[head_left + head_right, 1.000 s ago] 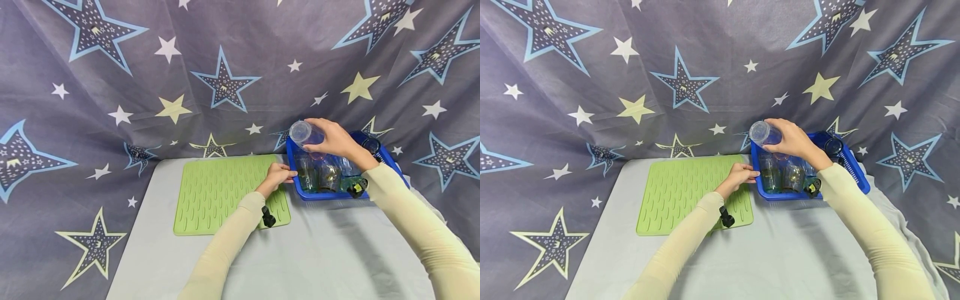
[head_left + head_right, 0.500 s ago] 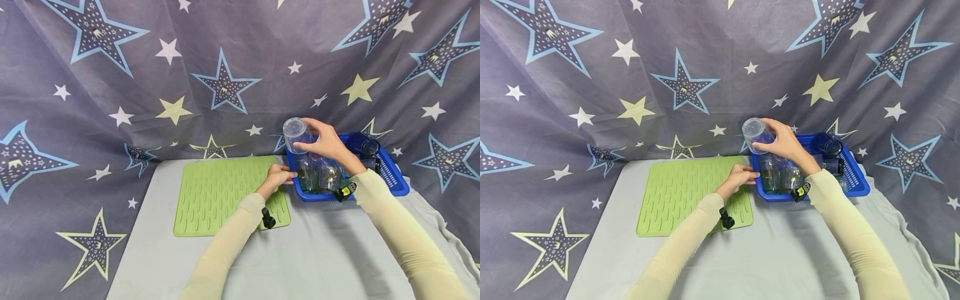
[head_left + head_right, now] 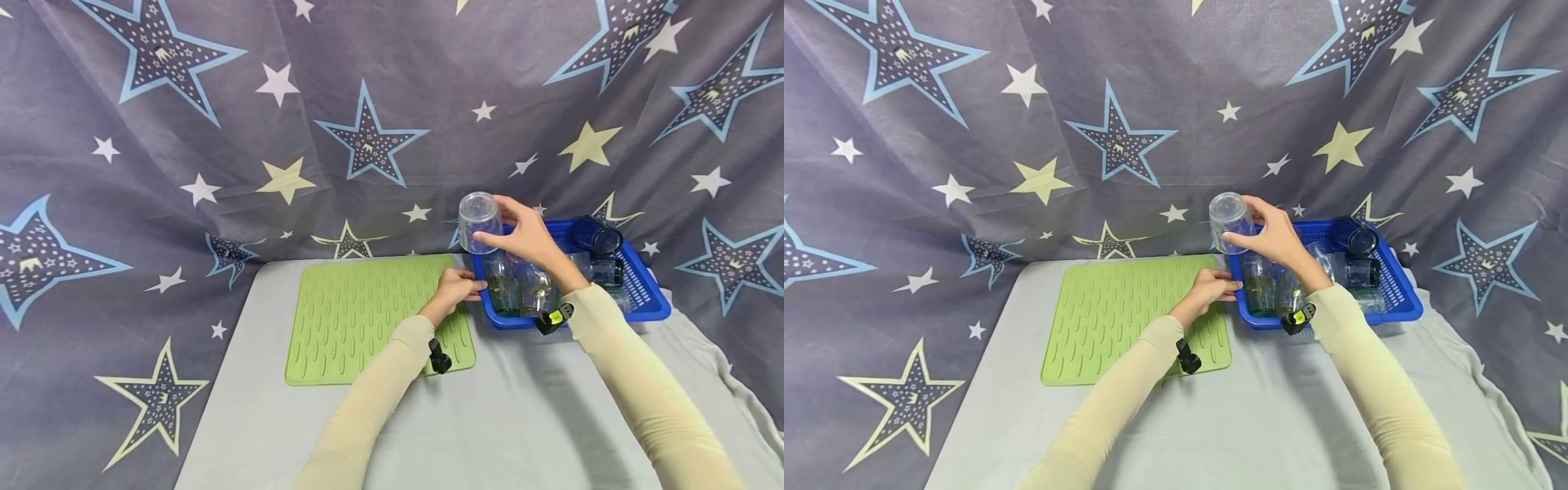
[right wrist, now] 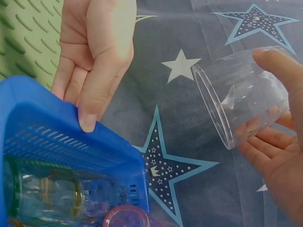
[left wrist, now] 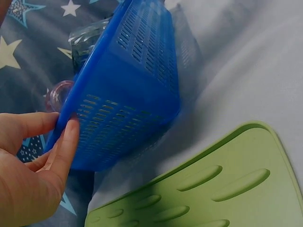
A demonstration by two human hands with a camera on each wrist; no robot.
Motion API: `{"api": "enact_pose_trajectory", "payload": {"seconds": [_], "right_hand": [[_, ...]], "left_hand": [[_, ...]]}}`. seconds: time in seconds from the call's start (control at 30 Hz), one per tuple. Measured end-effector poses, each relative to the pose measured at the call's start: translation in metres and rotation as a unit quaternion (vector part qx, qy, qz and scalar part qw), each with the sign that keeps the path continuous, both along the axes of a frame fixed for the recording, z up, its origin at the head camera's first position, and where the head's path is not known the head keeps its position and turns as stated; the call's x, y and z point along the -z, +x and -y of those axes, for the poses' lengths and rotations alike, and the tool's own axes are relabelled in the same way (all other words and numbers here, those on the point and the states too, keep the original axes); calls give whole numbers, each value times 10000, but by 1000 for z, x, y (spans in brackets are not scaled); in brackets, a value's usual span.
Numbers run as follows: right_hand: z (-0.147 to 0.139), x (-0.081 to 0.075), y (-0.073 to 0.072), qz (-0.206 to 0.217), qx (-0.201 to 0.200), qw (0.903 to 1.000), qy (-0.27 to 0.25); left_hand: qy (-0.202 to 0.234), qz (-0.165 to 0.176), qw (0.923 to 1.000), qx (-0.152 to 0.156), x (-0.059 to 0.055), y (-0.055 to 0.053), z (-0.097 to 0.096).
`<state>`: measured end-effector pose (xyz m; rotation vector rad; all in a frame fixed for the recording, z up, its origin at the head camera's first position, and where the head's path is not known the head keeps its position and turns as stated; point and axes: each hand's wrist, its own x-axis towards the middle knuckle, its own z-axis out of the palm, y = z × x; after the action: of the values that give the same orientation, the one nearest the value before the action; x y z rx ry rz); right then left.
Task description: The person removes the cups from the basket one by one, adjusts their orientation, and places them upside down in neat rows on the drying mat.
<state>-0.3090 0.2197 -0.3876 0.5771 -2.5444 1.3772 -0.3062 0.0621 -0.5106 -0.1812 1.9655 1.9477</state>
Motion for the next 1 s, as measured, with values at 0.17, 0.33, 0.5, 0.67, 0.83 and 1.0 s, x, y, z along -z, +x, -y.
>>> {"api": "enact_pose_trajectory", "payload": {"seconds": [0.17, 0.33, 0.5, 0.67, 0.83, 1.0], "right_hand": [[4, 3, 1, 37, 75, 10000, -14], [8, 4, 2, 91, 71, 9999, 19], [11, 4, 2, 92, 53, 9999, -19], [15, 4, 3, 75, 12, 9999, -130], [21, 2, 5, 53, -2, 9999, -162], [31, -15, 21, 194, -93, 9996, -209]], "left_hand": [[27, -18, 10000, -46, 0, 0, 0], [15, -111, 9999, -46, 1, 2, 2], [-14, -318, 9995, -80, 3, 5, 2], [-26, -585, 9983, 15, 7, 9, 8], [-135, -734, 9970, -210, 5, 7, 24], [-210, -1014, 9899, -967, -11, 1, 48]]}}
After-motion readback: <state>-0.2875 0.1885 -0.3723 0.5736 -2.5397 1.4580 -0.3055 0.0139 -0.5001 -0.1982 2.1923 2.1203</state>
